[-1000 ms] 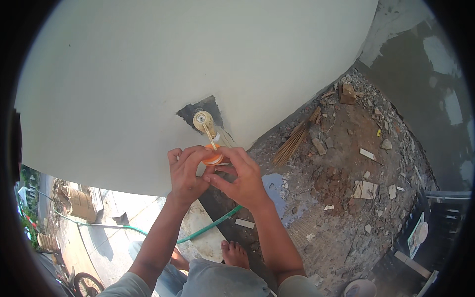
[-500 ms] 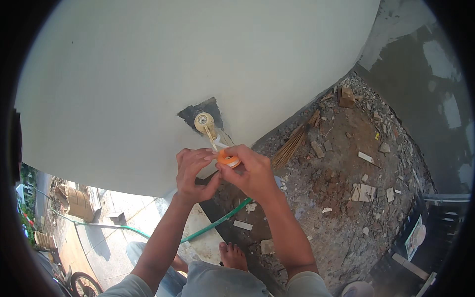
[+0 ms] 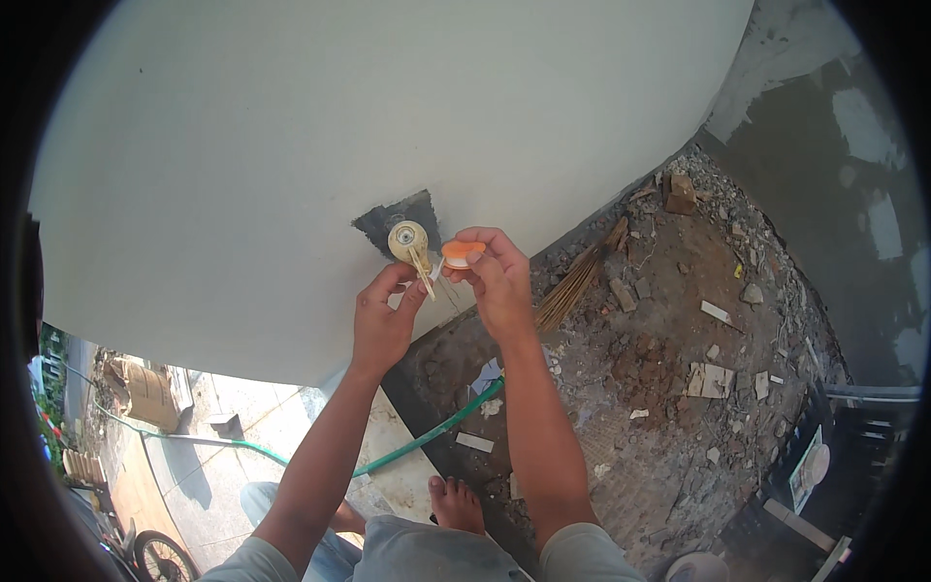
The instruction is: The person wraps plumbing tape around the threads of a faucet and then pushes a green hose onto the end of the faucet.
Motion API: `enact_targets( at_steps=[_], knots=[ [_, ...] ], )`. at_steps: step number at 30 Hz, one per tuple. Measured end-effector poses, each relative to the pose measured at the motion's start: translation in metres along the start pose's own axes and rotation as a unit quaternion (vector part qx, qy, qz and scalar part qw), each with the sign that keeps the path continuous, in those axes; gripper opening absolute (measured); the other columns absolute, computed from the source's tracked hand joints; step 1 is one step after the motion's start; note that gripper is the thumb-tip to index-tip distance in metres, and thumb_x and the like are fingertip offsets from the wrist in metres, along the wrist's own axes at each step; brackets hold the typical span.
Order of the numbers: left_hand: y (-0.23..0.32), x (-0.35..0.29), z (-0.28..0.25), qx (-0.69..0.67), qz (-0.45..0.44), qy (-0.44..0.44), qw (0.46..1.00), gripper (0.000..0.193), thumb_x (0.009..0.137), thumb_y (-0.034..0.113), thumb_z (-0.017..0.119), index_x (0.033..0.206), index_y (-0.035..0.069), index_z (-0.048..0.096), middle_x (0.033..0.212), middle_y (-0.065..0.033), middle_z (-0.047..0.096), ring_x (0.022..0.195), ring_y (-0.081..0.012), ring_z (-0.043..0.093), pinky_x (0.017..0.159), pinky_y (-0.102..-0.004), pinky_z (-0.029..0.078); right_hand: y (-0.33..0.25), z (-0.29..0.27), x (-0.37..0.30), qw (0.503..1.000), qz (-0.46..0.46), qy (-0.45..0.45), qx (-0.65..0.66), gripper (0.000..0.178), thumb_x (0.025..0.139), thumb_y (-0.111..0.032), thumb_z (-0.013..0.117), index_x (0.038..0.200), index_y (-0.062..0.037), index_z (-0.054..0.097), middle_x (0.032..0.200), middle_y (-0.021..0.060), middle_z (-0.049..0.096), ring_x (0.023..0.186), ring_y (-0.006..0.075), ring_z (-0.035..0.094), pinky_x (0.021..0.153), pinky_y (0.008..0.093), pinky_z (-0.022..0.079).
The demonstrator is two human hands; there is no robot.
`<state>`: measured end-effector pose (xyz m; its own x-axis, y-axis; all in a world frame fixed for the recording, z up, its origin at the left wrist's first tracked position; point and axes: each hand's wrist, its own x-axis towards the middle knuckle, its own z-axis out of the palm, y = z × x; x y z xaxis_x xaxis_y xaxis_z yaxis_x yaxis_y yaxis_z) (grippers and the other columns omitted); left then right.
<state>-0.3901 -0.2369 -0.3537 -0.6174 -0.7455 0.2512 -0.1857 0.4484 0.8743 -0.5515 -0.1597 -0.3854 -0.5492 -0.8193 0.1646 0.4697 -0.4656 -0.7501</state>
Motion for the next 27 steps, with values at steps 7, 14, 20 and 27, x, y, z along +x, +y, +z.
enact_targets(
  at_steps=[7, 14, 20, 27],
  knots=[
    [-0.012, -0.002, 0.01, -0.049, 0.02, 0.037, 0.998, 0.027, 0.103, 0.02, 0.066, 0.121, 0.001, 0.068, 0.118, -0.0111, 0.07, 0.11, -0.0236, 0.068, 0.096, -0.0374, 0.051, 0.015, 0.005, 0.008, 0.994, 0.06, 0.002, 0.091, 0.032, 0.104, -0.02, 0.055, 0.129, 0.0, 0.056, 0.106, 0.0111, 0.068, 0.089, 0.015, 0.062, 0.076, 0.0301, 0.048],
    [-0.035, 0.01, 0.008, -0.105, 0.073, 0.055, 0.99, 0.034, 0.105, 0.017, 0.062, 0.135, 0.001, 0.063, 0.14, -0.0141, 0.059, 0.125, -0.0252, 0.061, 0.106, -0.0377, 0.048, 0.046, 0.015, 0.012, 0.961, 0.149, 0.0, 0.231, 0.032, 0.108, -0.03, 0.047, 0.129, -0.0076, 0.055, 0.112, 0.0088, 0.064, 0.091, 0.0163, 0.06, 0.077, 0.0315, 0.047],
    [-0.029, 0.016, -0.013, 0.073, 0.164, -0.011, 0.984, 0.035, 0.1, 0.01, 0.064, 0.134, 0.002, 0.063, 0.137, -0.0153, 0.06, 0.119, -0.0271, 0.065, 0.1, -0.0372, 0.052, 0.077, 0.008, 0.017, 0.942, 0.112, -0.145, 0.28, 0.032, 0.11, -0.032, 0.041, 0.129, -0.0091, 0.054, 0.11, 0.0066, 0.064, 0.091, 0.0163, 0.063, 0.075, 0.0312, 0.05],
    [-0.018, 0.012, -0.023, 0.165, 0.164, -0.011, 0.972, 0.023, 0.096, 0.009, 0.067, 0.119, 0.005, 0.063, 0.125, -0.0136, 0.065, 0.108, -0.0335, 0.068, 0.089, -0.0422, 0.055, 0.079, 0.037, 0.003, 0.98, 0.132, 0.039, 0.146, 0.022, 0.105, -0.012, 0.054, 0.126, -0.0035, 0.053, 0.099, 0.0047, 0.065, 0.083, 0.0116, 0.063, 0.066, 0.0265, 0.049]
  ],
)
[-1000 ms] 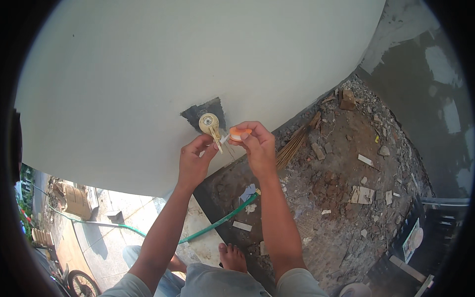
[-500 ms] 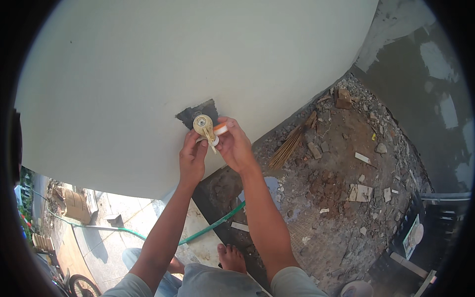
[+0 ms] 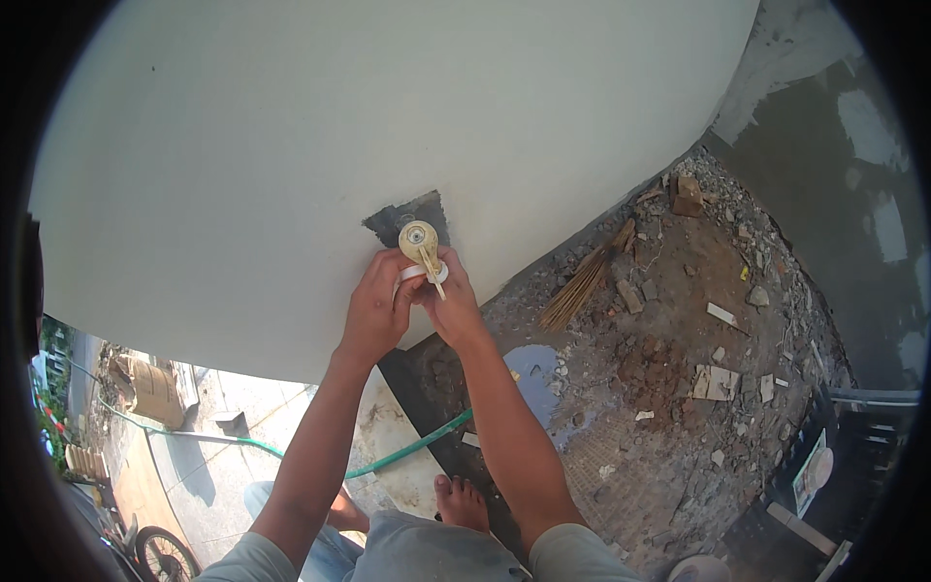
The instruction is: The person wraps plumbing tape around the threads of a faucet and then pushes a green hose onto the end of the faucet.
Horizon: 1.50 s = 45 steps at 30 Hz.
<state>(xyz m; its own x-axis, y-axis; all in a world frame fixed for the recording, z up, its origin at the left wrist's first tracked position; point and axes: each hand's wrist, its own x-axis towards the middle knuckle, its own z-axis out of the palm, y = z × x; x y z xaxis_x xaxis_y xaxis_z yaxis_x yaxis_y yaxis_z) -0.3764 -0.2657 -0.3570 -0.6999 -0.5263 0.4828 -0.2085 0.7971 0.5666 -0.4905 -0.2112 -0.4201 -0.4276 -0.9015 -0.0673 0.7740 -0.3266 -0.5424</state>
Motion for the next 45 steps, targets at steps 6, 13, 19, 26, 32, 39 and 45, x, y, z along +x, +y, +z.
enact_targets(
  at_steps=[6, 13, 19, 26, 32, 39, 45],
  knots=[
    [0.001, -0.007, -0.012, 0.119, 0.106, 0.041, 0.986, 0.026, 0.09, 0.005, 0.073, 0.115, 0.006, 0.067, 0.117, -0.011, 0.069, 0.103, -0.0317, 0.069, 0.086, -0.0433, 0.055, -0.014, -0.012, -0.014, 0.978, -0.034, 0.069, -0.194, 0.019, 0.106, -0.012, 0.054, 0.121, -0.0015, 0.056, 0.091, 0.0062, 0.066, 0.071, 0.0112, 0.062, 0.06, 0.0247, 0.047],
    [0.008, -0.017, -0.027, 0.179, 0.133, 0.082, 0.971, 0.029, 0.079, 0.004, 0.081, 0.107, 0.01, 0.074, 0.101, -0.0012, 0.07, 0.097, -0.0189, 0.069, 0.093, -0.0382, 0.047, -0.037, -0.004, -0.046, 0.95, -0.117, 0.113, -0.266, 0.015, 0.104, -0.008, 0.057, 0.117, -0.0011, 0.06, 0.085, 0.0048, 0.067, 0.067, 0.0094, 0.06, 0.057, 0.0244, 0.046],
    [0.038, -0.016, -0.033, 0.206, 0.219, 0.134, 0.944, 0.023, 0.077, 0.004, 0.082, 0.096, 0.014, 0.076, 0.088, 0.0041, 0.068, 0.09, -0.0132, 0.066, 0.099, -0.045, 0.039, -0.043, 0.001, -0.069, 0.927, -0.203, 0.105, -0.297, 0.015, 0.102, -0.004, 0.059, 0.117, -0.0003, 0.059, 0.09, 0.0051, 0.066, 0.075, 0.0073, 0.06, 0.065, 0.0237, 0.049],
    [0.069, -0.021, -0.025, 0.171, 0.246, 0.102, 0.949, 0.024, 0.072, 0.006, 0.083, 0.094, 0.015, 0.077, 0.088, 0.0042, 0.071, 0.092, -0.0153, 0.068, 0.098, -0.0462, 0.04, -0.028, 0.0, -0.105, 0.9, -0.282, 0.035, -0.332, 0.029, 0.095, -0.003, 0.067, 0.123, 0.0017, 0.058, 0.1, 0.0085, 0.065, 0.087, 0.0134, 0.066, 0.076, 0.0266, 0.054],
    [0.076, -0.018, -0.016, 0.081, 0.268, 0.044, 0.959, 0.025, 0.076, 0.011, 0.076, 0.101, 0.007, 0.075, 0.098, -0.0026, 0.074, 0.097, -0.0194, 0.07, 0.086, -0.0372, 0.05, -0.06, 0.017, -0.129, 0.817, -0.369, -0.041, -0.442, 0.057, 0.081, -0.005, 0.08, 0.134, 0.0041, 0.058, 0.123, 0.0184, 0.061, 0.103, 0.0237, 0.069, 0.092, 0.0353, 0.06],
    [0.078, -0.016, -0.015, -0.023, 0.238, -0.038, 0.97, 0.051, 0.076, 0.007, 0.075, 0.126, 0.006, 0.066, 0.115, -0.01, 0.073, 0.103, -0.025, 0.07, 0.088, -0.0387, 0.055, -0.067, 0.002, -0.131, 0.865, -0.283, -0.029, -0.414, 0.052, 0.083, 0.001, 0.082, 0.13, 0.0056, 0.061, 0.12, 0.0162, 0.069, 0.107, 0.0208, 0.071, 0.095, 0.0349, 0.062],
    [0.083, -0.011, -0.023, 0.039, 0.226, 0.007, 0.973, 0.046, 0.078, -0.001, 0.078, 0.121, 0.007, 0.066, 0.118, -0.0097, 0.074, 0.098, -0.0239, 0.07, 0.084, -0.0353, 0.054, -0.077, -0.014, -0.11, 0.905, -0.265, 0.021, -0.333, 0.042, 0.086, 0.004, 0.077, 0.126, 0.0081, 0.062, 0.113, 0.0155, 0.071, 0.102, 0.0212, 0.073, 0.092, 0.0342, 0.062]
  ],
)
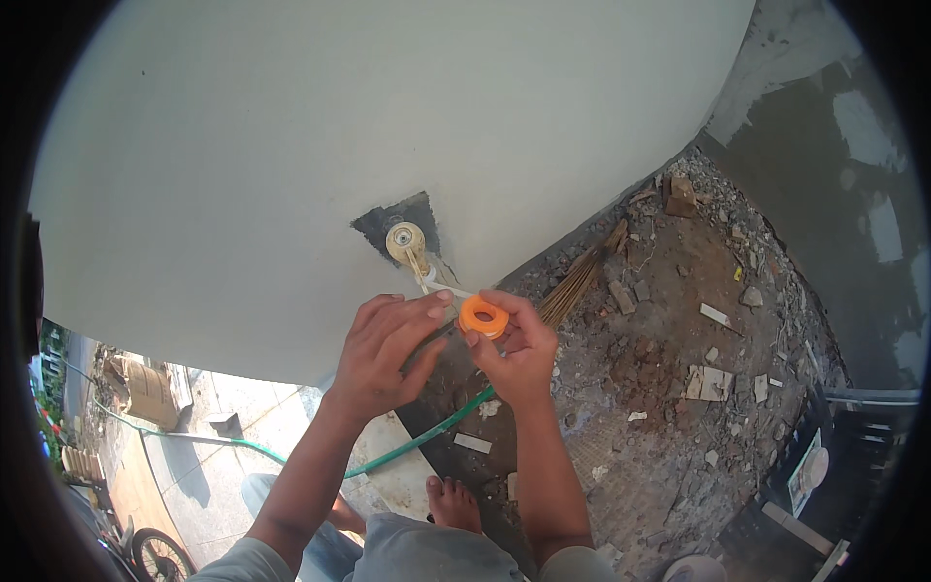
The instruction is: The person wraps plumbing tape around the threads of a faucet and then pushes a green hose onto the end of the faucet.
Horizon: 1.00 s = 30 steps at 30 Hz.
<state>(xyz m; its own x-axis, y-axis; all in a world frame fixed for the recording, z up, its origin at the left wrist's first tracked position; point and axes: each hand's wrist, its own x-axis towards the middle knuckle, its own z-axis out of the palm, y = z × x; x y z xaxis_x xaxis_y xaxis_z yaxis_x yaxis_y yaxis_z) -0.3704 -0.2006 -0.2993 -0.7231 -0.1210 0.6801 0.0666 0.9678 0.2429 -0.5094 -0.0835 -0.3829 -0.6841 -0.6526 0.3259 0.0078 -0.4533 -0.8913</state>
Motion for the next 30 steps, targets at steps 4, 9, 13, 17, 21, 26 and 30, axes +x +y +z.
enact_targets(
  at_steps=[4, 9, 13, 17, 21, 26, 30],
  knots=[
    [-0.003, -0.018, 0.011, -0.056, -0.061, 0.087, 0.993, 0.03, 0.081, -0.005, 0.076, 0.108, 0.005, 0.068, 0.11, -0.0114, 0.075, 0.088, -0.0215, 0.071, 0.077, -0.0314, 0.055, 0.012, -0.002, 0.033, 0.997, 0.027, 0.011, 0.072, 0.037, 0.089, 0.009, 0.068, 0.125, 0.0094, 0.061, 0.113, 0.0168, 0.07, 0.1, 0.0236, 0.074, 0.09, 0.0366, 0.063],
    [-0.036, -0.037, 0.024, -0.141, -0.165, 0.16, 0.963, 0.016, 0.088, 0.0, 0.074, 0.103, 0.002, 0.068, 0.103, -0.01, 0.074, 0.087, -0.0157, 0.07, 0.076, -0.0291, 0.055, 0.03, 0.006, 0.06, 0.995, 0.057, -0.006, 0.088, 0.037, 0.089, 0.01, 0.062, 0.126, 0.0097, 0.061, 0.111, 0.0167, 0.07, 0.097, 0.0231, 0.074, 0.089, 0.0364, 0.063],
    [-0.045, -0.026, 0.036, -0.238, -0.409, 0.108, 0.875, 0.025, 0.093, 0.012, 0.076, 0.114, 0.0, 0.07, 0.102, -0.0094, 0.073, 0.093, -0.0141, 0.069, 0.081, -0.0301, 0.055, 0.029, 0.014, 0.074, 0.995, 0.049, -0.027, 0.088, 0.037, 0.089, 0.009, 0.06, 0.126, 0.0096, 0.061, 0.11, 0.0152, 0.07, 0.097, 0.0207, 0.072, 0.088, 0.0349, 0.063],
    [-0.049, -0.018, 0.047, -0.26, -0.404, 0.092, 0.872, 0.028, 0.088, 0.018, 0.082, 0.108, 0.0, 0.073, 0.098, -0.0109, 0.075, 0.09, -0.0167, 0.07, 0.079, -0.0314, 0.055, 0.043, 0.018, 0.084, 0.992, 0.059, -0.063, 0.092, 0.038, 0.091, 0.006, 0.06, 0.129, 0.0082, 0.061, 0.109, 0.0139, 0.07, 0.095, 0.0183, 0.071, 0.084, 0.0342, 0.062],
    [-0.048, -0.015, 0.051, -0.178, -0.374, 0.084, 0.906, 0.028, 0.09, 0.02, 0.081, 0.106, 0.0, 0.073, 0.098, -0.0089, 0.074, 0.089, -0.0161, 0.069, 0.081, -0.0322, 0.054, 0.059, 0.02, 0.088, 0.97, 0.126, -0.084, 0.188, 0.039, 0.093, -0.003, 0.059, 0.132, 0.0032, 0.056, 0.111, 0.0125, 0.068, 0.094, 0.0163, 0.068, 0.082, 0.034, 0.058],
    [-0.061, -0.031, 0.059, -0.207, -0.359, 0.143, 0.899, 0.026, 0.091, 0.017, 0.079, 0.11, 0.0, 0.072, 0.098, -0.0082, 0.07, 0.09, -0.0183, 0.066, 0.085, -0.0314, 0.052, 0.068, 0.042, 0.085, 0.918, 0.218, -0.087, 0.32, 0.031, 0.097, -0.018, 0.051, 0.124, -0.0028, 0.054, 0.112, 0.0123, 0.066, 0.095, 0.0193, 0.067, 0.081, 0.0345, 0.057],
    [-0.061, -0.028, 0.051, -0.178, -0.336, 0.187, 0.906, 0.027, 0.091, 0.012, 0.075, 0.116, 0.001, 0.07, 0.107, -0.0075, 0.062, 0.097, -0.0218, 0.063, 0.083, -0.034, 0.052, 0.082, 0.057, 0.084, 0.853, 0.31, -0.136, 0.398, 0.031, 0.098, -0.025, 0.044, 0.119, -0.0053, 0.055, 0.11, 0.0112, 0.066, 0.092, 0.0214, 0.065, 0.078, 0.036, 0.054]
  ],
)
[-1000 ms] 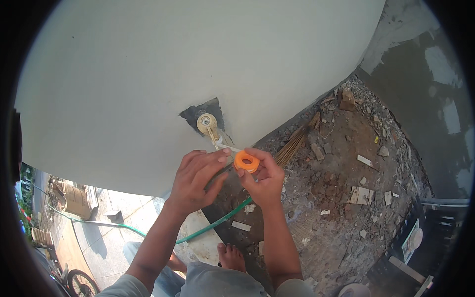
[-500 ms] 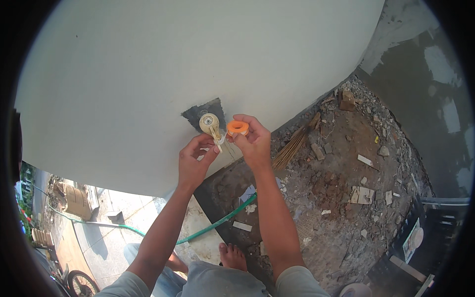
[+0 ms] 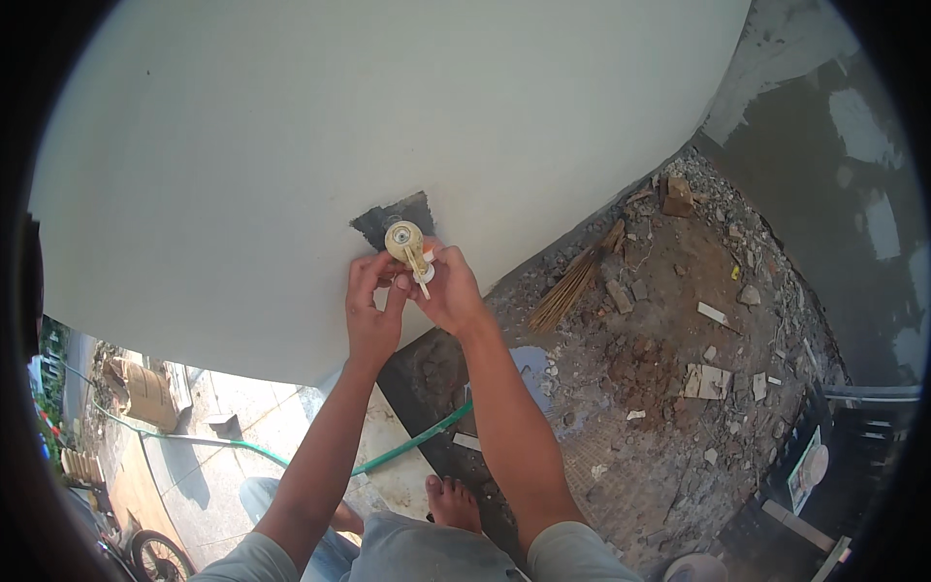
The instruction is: The person wraps plumbing tape around the threads of a faucet and then pushes a green hose onto the end of the faucet.
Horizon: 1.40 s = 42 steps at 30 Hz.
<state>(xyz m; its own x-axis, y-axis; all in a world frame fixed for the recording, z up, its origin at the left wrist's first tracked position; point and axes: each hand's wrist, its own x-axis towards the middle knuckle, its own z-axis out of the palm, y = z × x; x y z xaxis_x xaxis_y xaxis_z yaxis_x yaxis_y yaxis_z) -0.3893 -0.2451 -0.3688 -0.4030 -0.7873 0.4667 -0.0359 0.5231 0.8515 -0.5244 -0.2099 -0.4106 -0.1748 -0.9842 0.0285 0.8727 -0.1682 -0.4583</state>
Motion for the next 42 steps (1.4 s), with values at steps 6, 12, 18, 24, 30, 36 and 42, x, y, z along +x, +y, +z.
enact_targets(
  at_steps=[6, 12, 18, 24, 30, 36, 42],
  knots=[
    [0.001, 0.003, -0.009, 0.238, 0.12, -0.025, 0.964, 0.031, 0.083, 0.006, 0.075, 0.115, 0.006, 0.072, 0.109, -0.0075, 0.059, 0.102, -0.0271, 0.061, 0.086, -0.0394, 0.051, 0.019, -0.004, 0.002, 0.998, 0.015, -0.039, 0.038, 0.03, 0.104, -0.027, 0.044, 0.123, -0.0073, 0.056, 0.107, 0.007, 0.065, 0.096, 0.018, 0.062, 0.079, 0.036, 0.052],
    [0.0, 0.008, -0.024, 0.263, 0.232, -0.054, 0.935, 0.028, 0.08, 0.0, 0.076, 0.108, 0.007, 0.074, 0.119, -0.0091, 0.064, 0.108, -0.0294, 0.063, 0.091, -0.0398, 0.053, 0.034, -0.006, -0.01, 0.997, -0.019, 0.05, -0.048, 0.029, 0.109, -0.027, 0.045, 0.126, -0.0081, 0.058, 0.109, 0.0056, 0.066, 0.098, 0.0152, 0.062, 0.078, 0.0326, 0.052],
    [0.01, 0.016, -0.041, 0.233, 0.227, -0.073, 0.943, 0.022, 0.077, -0.001, 0.078, 0.094, 0.005, 0.065, 0.116, -0.0073, 0.068, 0.118, -0.0319, 0.066, 0.094, -0.0406, 0.051, 0.015, -0.014, -0.044, 0.967, -0.068, 0.149, -0.194, 0.024, 0.109, -0.023, 0.05, 0.12, -0.0051, 0.061, 0.1, 0.007, 0.07, 0.082, 0.0134, 0.064, 0.074, 0.0298, 0.053],
    [0.032, 0.014, -0.06, 0.254, 0.305, -0.098, 0.913, 0.024, 0.074, 0.0, 0.079, 0.092, 0.007, 0.064, 0.111, -0.0042, 0.069, 0.118, -0.0284, 0.068, 0.095, -0.0425, 0.047, 0.011, 0.012, -0.072, 0.918, -0.175, 0.216, -0.282, 0.018, 0.102, -0.014, 0.059, 0.116, -0.0021, 0.063, 0.09, 0.0041, 0.069, 0.075, 0.0092, 0.061, 0.07, 0.0261, 0.05],
    [0.057, -0.006, -0.046, 0.254, 0.343, -0.156, 0.891, 0.027, 0.068, 0.002, 0.078, 0.091, 0.009, 0.066, 0.104, -0.002, 0.066, 0.108, -0.0275, 0.069, 0.094, -0.0443, 0.047, 0.031, 0.038, -0.108, 0.881, -0.332, 0.149, -0.301, 0.027, 0.097, -0.015, 0.069, 0.12, -0.0008, 0.062, 0.1, 0.008, 0.066, 0.084, 0.0126, 0.06, 0.071, 0.0264, 0.051],
    [0.06, -0.007, -0.028, 0.168, 0.348, -0.17, 0.906, 0.029, 0.065, 0.003, 0.076, 0.093, 0.004, 0.068, 0.102, -0.0076, 0.064, 0.098, -0.0307, 0.067, 0.079, -0.0394, 0.058, 0.012, 0.068, -0.133, 0.679, -0.425, 0.088, -0.592, 0.051, 0.083, -0.015, 0.085, 0.126, -0.0009, 0.063, 0.119, 0.0151, 0.058, 0.096, 0.0216, 0.062, 0.076, 0.0315, 0.057],
    [0.068, -0.006, -0.014, 0.123, 0.346, -0.158, 0.917, 0.03, 0.065, -0.003, 0.08, 0.093, 0.001, 0.071, 0.101, -0.0084, 0.067, 0.093, -0.0284, 0.071, 0.072, -0.0368, 0.06, 0.001, 0.059, -0.135, 0.729, -0.383, 0.127, -0.552, 0.044, 0.078, 0.0, 0.087, 0.117, 0.0029, 0.067, 0.122, 0.017, 0.058, 0.111, 0.0248, 0.066, 0.084, 0.0324, 0.065]
  ],
)
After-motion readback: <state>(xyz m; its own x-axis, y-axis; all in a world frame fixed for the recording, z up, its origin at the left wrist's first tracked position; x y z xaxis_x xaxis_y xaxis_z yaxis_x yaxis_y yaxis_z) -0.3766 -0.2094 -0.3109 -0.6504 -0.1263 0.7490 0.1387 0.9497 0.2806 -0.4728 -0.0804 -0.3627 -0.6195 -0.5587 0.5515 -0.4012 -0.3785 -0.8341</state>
